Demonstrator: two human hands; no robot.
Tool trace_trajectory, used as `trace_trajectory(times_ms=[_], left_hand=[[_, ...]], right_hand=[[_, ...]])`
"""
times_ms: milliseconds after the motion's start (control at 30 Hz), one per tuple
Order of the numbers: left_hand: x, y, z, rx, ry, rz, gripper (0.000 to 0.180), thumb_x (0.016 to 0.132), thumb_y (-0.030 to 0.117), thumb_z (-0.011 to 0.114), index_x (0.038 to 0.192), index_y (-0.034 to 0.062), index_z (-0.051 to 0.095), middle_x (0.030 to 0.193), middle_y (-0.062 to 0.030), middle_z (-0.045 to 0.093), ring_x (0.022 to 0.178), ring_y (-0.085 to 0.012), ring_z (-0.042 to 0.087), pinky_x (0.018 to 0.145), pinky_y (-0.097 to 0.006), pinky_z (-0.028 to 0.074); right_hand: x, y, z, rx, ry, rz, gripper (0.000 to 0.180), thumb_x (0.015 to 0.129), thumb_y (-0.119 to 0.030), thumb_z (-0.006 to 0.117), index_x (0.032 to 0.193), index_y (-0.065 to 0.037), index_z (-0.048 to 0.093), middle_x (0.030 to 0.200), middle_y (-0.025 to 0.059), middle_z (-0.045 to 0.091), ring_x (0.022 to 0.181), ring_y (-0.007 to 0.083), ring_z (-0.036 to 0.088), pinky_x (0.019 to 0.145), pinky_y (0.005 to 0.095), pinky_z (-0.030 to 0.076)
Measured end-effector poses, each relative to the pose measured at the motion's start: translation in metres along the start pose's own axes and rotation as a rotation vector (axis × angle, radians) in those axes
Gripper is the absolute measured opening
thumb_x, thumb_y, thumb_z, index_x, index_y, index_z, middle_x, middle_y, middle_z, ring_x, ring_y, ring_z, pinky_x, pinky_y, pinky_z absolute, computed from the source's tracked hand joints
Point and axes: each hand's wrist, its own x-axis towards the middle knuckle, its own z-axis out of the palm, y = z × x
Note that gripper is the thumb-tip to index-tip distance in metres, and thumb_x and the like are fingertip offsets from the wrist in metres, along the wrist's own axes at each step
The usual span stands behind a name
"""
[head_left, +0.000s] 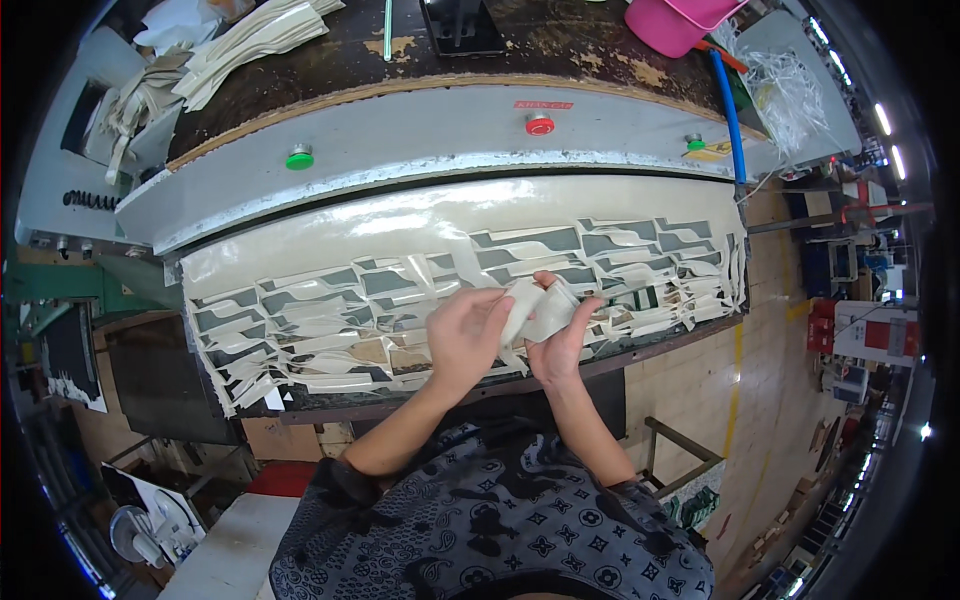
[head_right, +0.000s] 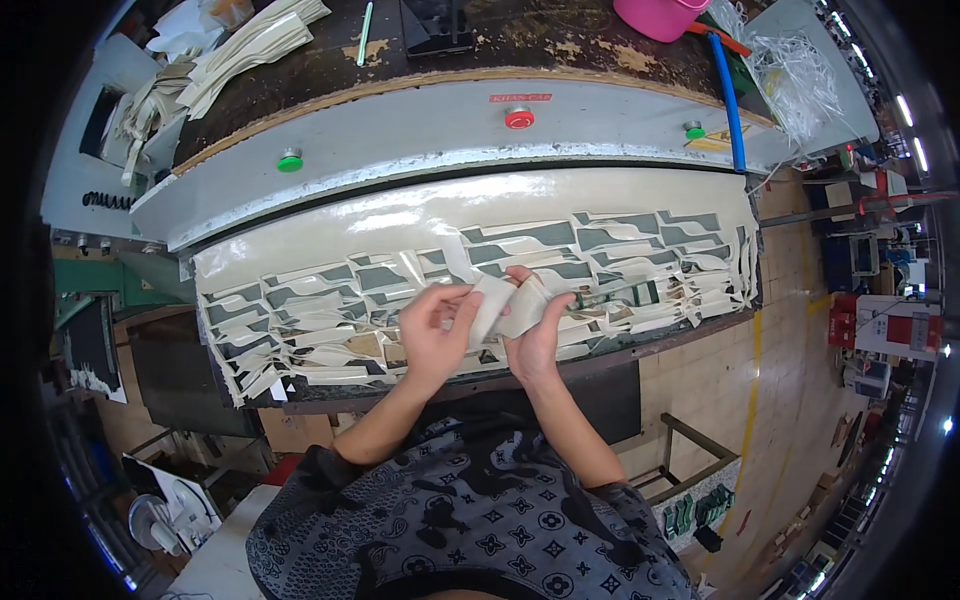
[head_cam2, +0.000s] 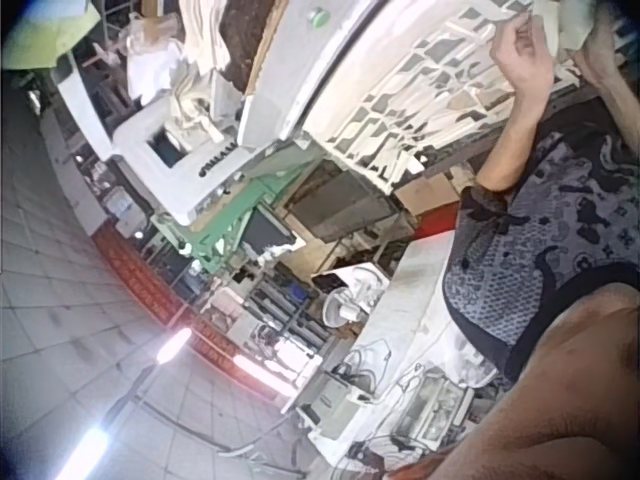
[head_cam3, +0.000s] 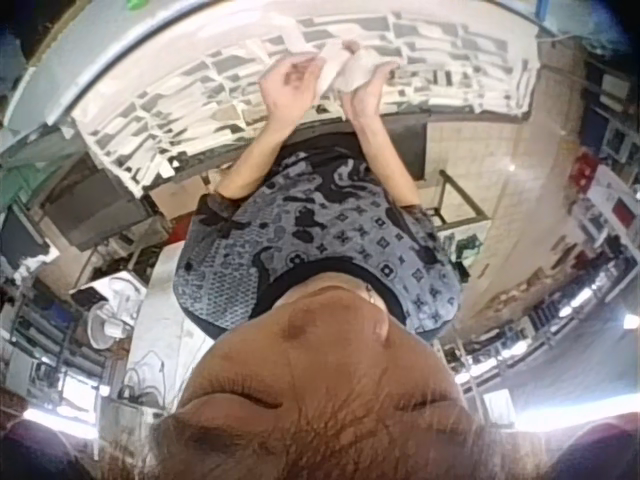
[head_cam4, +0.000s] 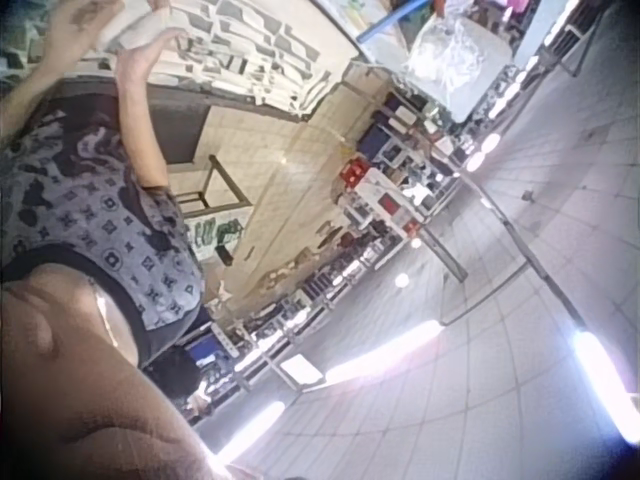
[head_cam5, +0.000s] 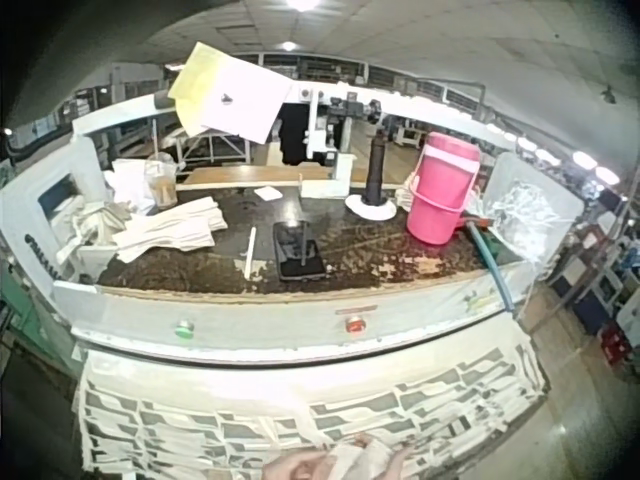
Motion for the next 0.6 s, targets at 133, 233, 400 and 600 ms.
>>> trace_trajectory(times_ms=[133,233,400,600], left_hand=[[-0.007,0.011,0.011,0.218,-0.001,0.454,0.02,0.081,-0.004,0.088,0.098,0.002,0.08,0.085,-0.0123,0.072,0.071,-0.0259,0.07,0.063,-0.035,0.055],[-0.022,0.002,0.024,0.263,-0.126,0.418,0.02,0.083,0.0,0.086,0.102,0.0038,0.082,0.092,-0.0097,0.072,0.078,-0.0262,0.07,0.069,-0.039,0.056],[-0.007,0.008,0.002,0.008,-0.426,0.229,0.018,0.088,-0.001,0.08,0.105,0.0019,0.081,0.103,-0.0123,0.076,0.086,-0.0287,0.074,0.078,-0.039,0.059],[0.033,-0.103,-0.011,0.649,-0.07,-0.139,0.04,0.09,0.018,0.084,0.125,0.0029,0.072,0.111,-0.0179,0.074,0.108,-0.0378,0.073,0.09,-0.048,0.059]], right_hand=[[-0.007,0.004,-0.009,-0.172,-0.101,-0.143,0.088,0.102,-0.081,0.047,0.142,-0.002,0.055,0.117,0.0051,0.059,0.108,0.0159,0.058,0.098,0.0317,0.047],[-0.008,0.005,-0.003,-0.323,-0.295,-0.291,0.076,0.103,-0.063,0.068,0.144,0.0,0.054,0.118,0.0064,0.057,0.107,0.0149,0.055,0.095,0.0319,0.045],[-0.008,-0.005,-0.03,-0.129,-0.052,-0.1,0.06,0.11,-0.064,0.054,0.126,-0.006,0.059,0.121,0.0106,0.058,0.112,0.0239,0.056,0.1,0.0394,0.047],[-0.014,-0.029,-0.054,0.168,-0.151,-0.125,0.065,0.109,-0.073,0.042,0.113,-0.01,0.057,0.09,0.0055,0.053,0.081,0.0217,0.051,0.079,0.0381,0.044]])
